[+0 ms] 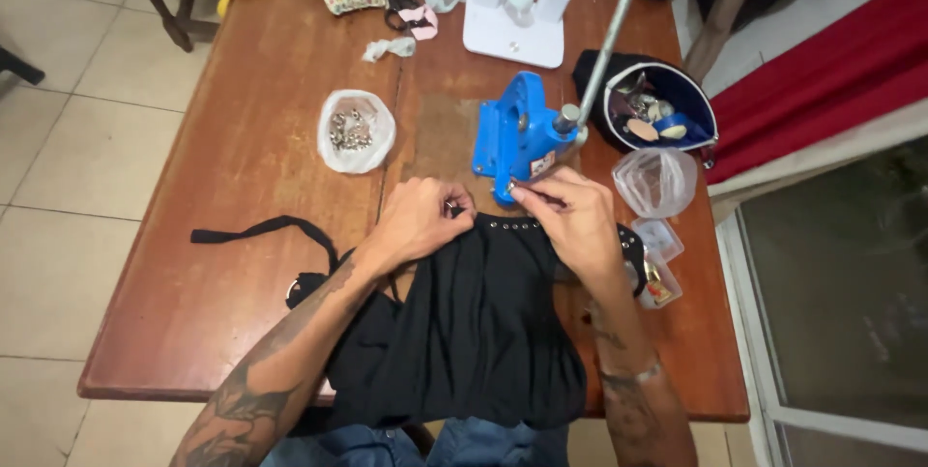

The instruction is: Attaching metal eyelets to a black garment using a manual hand press and a screwdriver for positioning.

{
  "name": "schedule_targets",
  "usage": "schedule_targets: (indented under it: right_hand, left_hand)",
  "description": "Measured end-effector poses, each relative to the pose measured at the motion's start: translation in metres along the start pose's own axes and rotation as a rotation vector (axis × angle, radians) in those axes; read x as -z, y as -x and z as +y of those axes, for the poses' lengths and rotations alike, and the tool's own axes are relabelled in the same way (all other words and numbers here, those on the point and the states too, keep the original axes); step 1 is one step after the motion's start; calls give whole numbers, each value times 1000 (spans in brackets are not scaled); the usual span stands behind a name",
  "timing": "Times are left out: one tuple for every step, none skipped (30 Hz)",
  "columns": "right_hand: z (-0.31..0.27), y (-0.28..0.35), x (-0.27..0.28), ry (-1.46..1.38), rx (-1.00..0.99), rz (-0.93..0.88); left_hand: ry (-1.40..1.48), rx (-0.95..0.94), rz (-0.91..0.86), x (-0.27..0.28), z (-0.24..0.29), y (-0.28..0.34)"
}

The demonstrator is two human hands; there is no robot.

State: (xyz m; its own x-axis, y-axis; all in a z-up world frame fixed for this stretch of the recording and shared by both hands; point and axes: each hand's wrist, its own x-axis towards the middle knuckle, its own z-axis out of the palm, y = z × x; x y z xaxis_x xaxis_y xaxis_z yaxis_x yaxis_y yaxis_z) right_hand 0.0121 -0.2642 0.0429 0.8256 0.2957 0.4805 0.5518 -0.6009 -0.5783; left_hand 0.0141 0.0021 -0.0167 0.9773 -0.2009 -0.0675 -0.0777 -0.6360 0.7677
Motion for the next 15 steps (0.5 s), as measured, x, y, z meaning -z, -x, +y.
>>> schedule_targets:
  right_hand:
    - [2, 1, 3, 1, 2, -30]
    - [4, 4, 5, 6, -5, -25]
    - [5, 6, 6, -58, -61, -43]
    - [6, 4, 5, -128, -107, -61]
    - [2, 7, 12, -129, -104, -57]
    - [-2, 12, 18, -181, -142, -41]
    - [-7, 17, 24, -232, -180, -26]
    - [-7, 22, 24, -235, -175, -32]
    - [-8, 28, 25, -196, -141, -90]
    - [-7, 37, 28, -151, -115, -137]
    - [-12, 31, 27, -149, -117, -132]
    - [-18, 31, 26, -112, -110, -215]
    - [-24, 31, 26, -75, -103, -298]
    - [-13, 35, 21, -74, -103, -288]
    - [-2, 38, 16, -132, -114, -320]
  left_hand:
    - [4, 6, -3, 1, 4, 2]
    - [4, 1, -11, -1, 2, 2]
    - [11, -9, -21, -3, -1, 1]
    - [14, -16, -21, 0, -4, -1]
    - [10, -20, -18, 7, 2, 3]
    - [66, -60, -54, 13, 6, 9]
    - [121, -100, -90, 19, 10, 14]
    - [122, -95, -82, 26, 16, 21]
    - [175, -162, -126, 32, 23, 27]
    - [227, -237, -181, 37, 31, 32]
    - [226, -241, -185, 42, 39, 31]
    - [234, -300, -216, 45, 46, 35]
    - [243, -359, -247, 48, 55, 39]
    - [236, -366, -251, 44, 53, 38]
    - [244, -355, -262, 41, 51, 37]
